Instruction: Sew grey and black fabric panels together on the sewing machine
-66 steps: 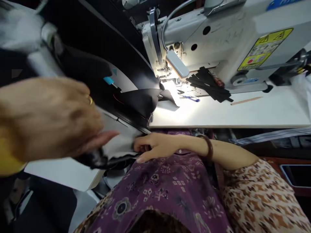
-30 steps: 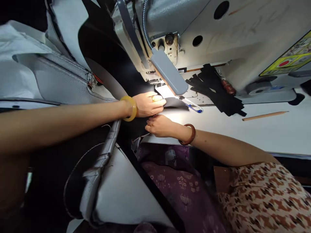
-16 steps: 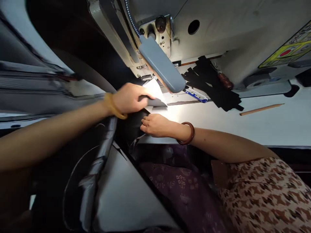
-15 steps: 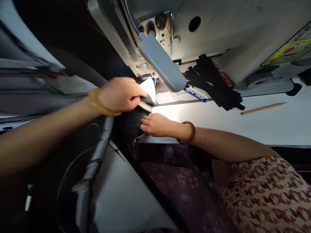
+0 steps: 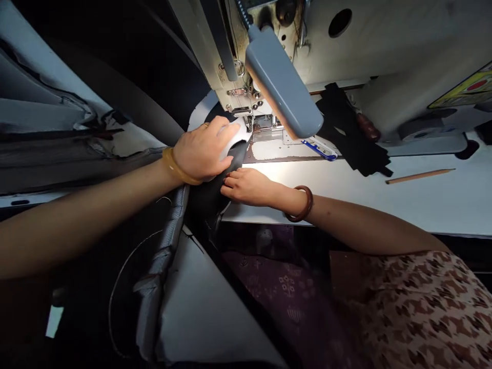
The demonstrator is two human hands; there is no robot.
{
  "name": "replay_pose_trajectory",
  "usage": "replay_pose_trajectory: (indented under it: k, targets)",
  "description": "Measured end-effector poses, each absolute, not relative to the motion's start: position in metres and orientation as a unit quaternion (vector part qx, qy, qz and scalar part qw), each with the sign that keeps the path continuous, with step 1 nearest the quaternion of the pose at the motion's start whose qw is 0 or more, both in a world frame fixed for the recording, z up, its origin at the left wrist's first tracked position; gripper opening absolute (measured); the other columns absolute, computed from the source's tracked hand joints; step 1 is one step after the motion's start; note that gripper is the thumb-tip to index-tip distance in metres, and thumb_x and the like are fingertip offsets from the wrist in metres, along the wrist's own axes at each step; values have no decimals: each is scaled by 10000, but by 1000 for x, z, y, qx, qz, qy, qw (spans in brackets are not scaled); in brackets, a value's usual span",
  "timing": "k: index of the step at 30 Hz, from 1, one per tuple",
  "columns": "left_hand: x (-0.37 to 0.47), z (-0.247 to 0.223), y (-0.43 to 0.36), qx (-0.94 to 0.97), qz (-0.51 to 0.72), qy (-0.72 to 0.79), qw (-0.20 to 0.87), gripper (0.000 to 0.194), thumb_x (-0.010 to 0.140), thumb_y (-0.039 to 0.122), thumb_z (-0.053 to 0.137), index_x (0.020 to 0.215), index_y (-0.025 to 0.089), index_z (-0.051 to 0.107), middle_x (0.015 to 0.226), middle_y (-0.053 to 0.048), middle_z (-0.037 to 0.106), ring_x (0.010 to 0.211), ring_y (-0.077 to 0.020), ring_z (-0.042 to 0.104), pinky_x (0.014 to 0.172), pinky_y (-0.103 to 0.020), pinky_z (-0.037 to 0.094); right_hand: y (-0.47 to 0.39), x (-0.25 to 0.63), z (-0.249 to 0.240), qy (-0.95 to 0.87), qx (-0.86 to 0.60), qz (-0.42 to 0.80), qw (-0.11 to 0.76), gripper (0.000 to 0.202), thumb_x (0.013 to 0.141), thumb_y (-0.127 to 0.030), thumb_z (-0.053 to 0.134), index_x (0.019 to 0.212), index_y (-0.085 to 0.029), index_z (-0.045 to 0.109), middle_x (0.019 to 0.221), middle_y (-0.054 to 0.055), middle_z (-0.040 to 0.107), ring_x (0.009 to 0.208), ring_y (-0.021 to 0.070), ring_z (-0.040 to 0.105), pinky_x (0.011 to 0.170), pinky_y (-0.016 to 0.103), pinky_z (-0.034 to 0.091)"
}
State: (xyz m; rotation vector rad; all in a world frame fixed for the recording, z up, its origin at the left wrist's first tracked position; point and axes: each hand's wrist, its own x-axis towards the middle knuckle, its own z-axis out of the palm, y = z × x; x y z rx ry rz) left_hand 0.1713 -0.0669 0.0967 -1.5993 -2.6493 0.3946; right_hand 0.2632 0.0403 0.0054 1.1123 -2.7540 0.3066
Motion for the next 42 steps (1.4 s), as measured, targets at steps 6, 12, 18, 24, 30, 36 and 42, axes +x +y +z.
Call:
replay_pose_trajectory:
  k: [6, 12, 18, 24, 30, 36, 42]
  targets:
    - [149, 105, -52, -451, 86, -888, -18, 360, 829, 99, 333, 1003, 144, 644, 1028, -72, 653, 929, -217, 613, 801, -343, 482, 32, 241, 16, -977, 168, 11, 132, 469, 940, -65, 140, 1229, -16, 507, 1182, 212, 579, 1037, 256, 550, 791, 385, 454]
    - [140, 104, -51, -446, 90, -890, -8, 346, 850, 100, 327, 977, 142, 646, 1098, -86, 615, 931, -193, 604, 802, -310, 467, 51, 240, 9, -981, 168, 92, 38, 300, 917, -133, 374, 1095, -93, 612, 1196, 143, 624, 1111, 261, 569, 825, 348, 487]
    - [145, 87, -55, -525, 157, -836, -3, 263, 847, 163, 431, 1029, 153, 621, 1003, -90, 625, 857, -196, 608, 746, -301, 436, 69, 247, 12, -980, 168, 107, 10, 285, 951, -224, 382, 1094, -141, 615, 1237, 103, 615, 1109, 237, 577, 744, 326, 478]
    - [143, 81, -47, -564, 245, -787, -47, 352, 933, 147, 309, 1160, 141, 578, 949, -118, 646, 969, -271, 599, 814, -382, 418, 69, 248, 15, -982, 163, 97, -5, 229, 908, -178, 416, 1004, -149, 621, 1174, 99, 633, 943, 220, 601, 640, 301, 397]
    - [137, 76, -41, -597, 207, -774, -44, 350, 937, 113, 302, 994, 86, 647, 1146, -145, 550, 1139, -277, 502, 836, -337, 456, 72, 247, 20, -985, 151, 82, -11, 206, 861, -147, 431, 935, -144, 623, 977, 97, 669, 727, 185, 557, 521, 298, 213]
    - [128, 71, -35, -611, 195, -761, -103, 362, 896, 84, 323, 987, 103, 673, 1066, -119, 562, 1091, -269, 518, 895, -366, 465, 80, 245, 21, -987, 141, 65, -28, 217, 851, -177, 440, 949, -140, 630, 870, 77, 663, 607, 152, 475, 519, 302, 123]
    - [124, 67, -29, -621, 185, -753, -110, 363, 848, 53, 345, 1006, 94, 669, 1069, -131, 570, 1092, -267, 529, 893, -360, 471, 90, 240, 4, -985, 154, 60, 58, 179, 844, -188, 452, 874, -150, 624, 733, 65, 625, 576, 147, 429, 530, 303, 112]
